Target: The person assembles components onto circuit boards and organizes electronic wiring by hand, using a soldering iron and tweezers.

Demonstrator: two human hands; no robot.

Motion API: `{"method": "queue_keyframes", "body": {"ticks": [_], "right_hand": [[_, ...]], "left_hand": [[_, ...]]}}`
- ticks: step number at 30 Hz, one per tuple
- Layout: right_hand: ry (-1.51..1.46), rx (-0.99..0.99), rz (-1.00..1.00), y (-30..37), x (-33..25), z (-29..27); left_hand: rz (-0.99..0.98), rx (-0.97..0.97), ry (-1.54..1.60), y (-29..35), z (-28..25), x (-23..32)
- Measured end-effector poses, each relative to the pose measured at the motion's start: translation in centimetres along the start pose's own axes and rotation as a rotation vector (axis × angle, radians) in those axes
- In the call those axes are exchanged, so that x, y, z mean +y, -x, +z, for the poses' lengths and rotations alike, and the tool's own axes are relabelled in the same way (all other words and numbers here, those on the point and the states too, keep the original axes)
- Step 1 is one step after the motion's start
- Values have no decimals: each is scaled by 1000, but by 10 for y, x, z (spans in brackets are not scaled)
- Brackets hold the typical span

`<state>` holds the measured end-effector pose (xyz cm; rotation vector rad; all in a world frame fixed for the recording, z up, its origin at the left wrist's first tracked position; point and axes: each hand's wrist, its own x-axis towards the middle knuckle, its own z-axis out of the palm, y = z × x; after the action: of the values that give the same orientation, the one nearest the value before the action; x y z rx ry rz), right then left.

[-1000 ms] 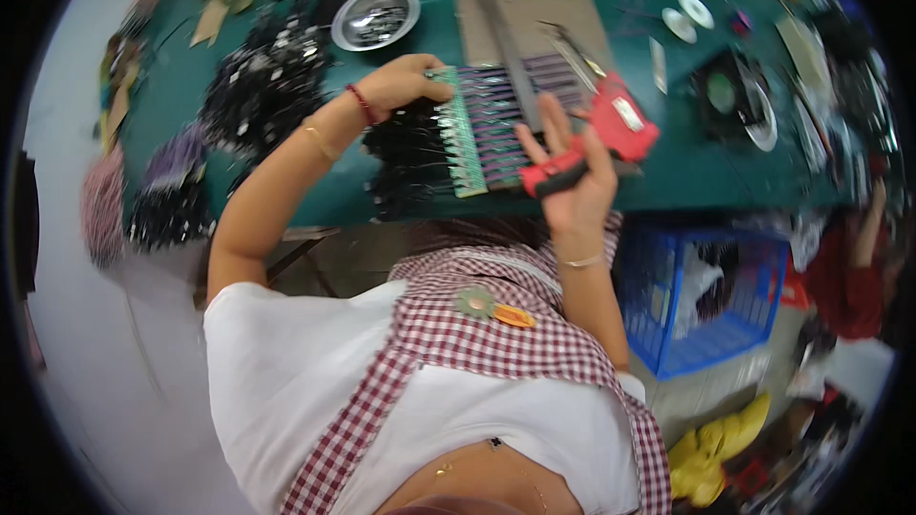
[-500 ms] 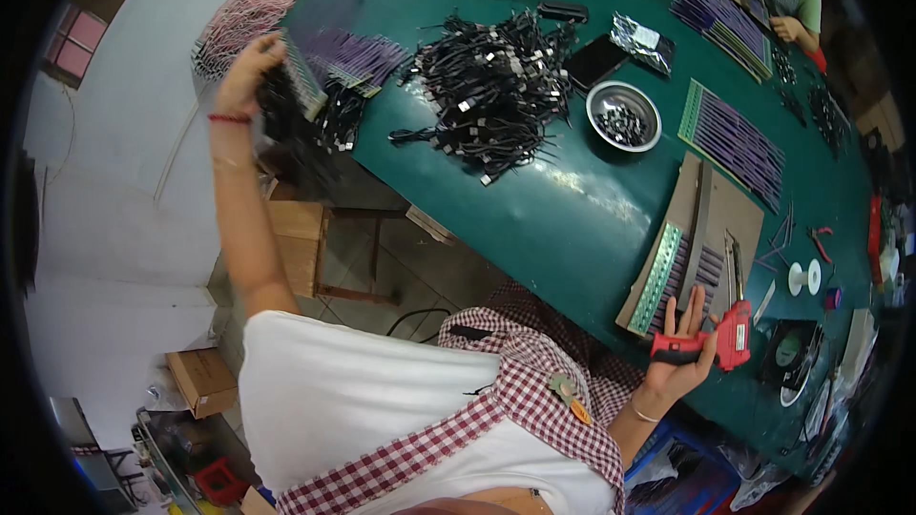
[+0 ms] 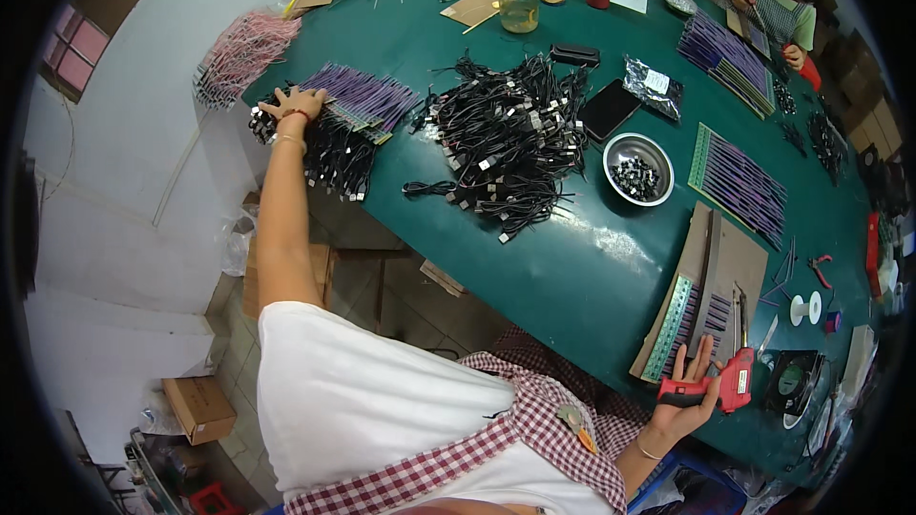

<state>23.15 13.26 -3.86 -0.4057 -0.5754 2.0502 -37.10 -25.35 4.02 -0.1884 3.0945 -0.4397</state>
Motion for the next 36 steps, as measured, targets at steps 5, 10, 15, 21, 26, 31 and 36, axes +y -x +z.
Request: {"method": "queue_keyframes", "body": {"ticks": [5,10,15,21,26,31,36], "right_hand": [[7,31,-37,2,1,4],[-158,166,-21,-2,6,7],[-121,171,-37,1,21,7],[-142,162,-48,11,9,4],[-111,130,-36,10,13,2],[-103,216,-68,-3,12,-4],[-91,127,-53,-10,10,15]], "left_hand": [[-109,-28,237,-64,9,-47],[-198,167,131,-34,-1,21],[736,899,756,105,-51,97],[1299,-592,1200,407,-13,225],[1075,-1272,973,428,17,301],[1291,-1112,1160,441,12,324],[1192,-994,991,436,-20,323]]}}
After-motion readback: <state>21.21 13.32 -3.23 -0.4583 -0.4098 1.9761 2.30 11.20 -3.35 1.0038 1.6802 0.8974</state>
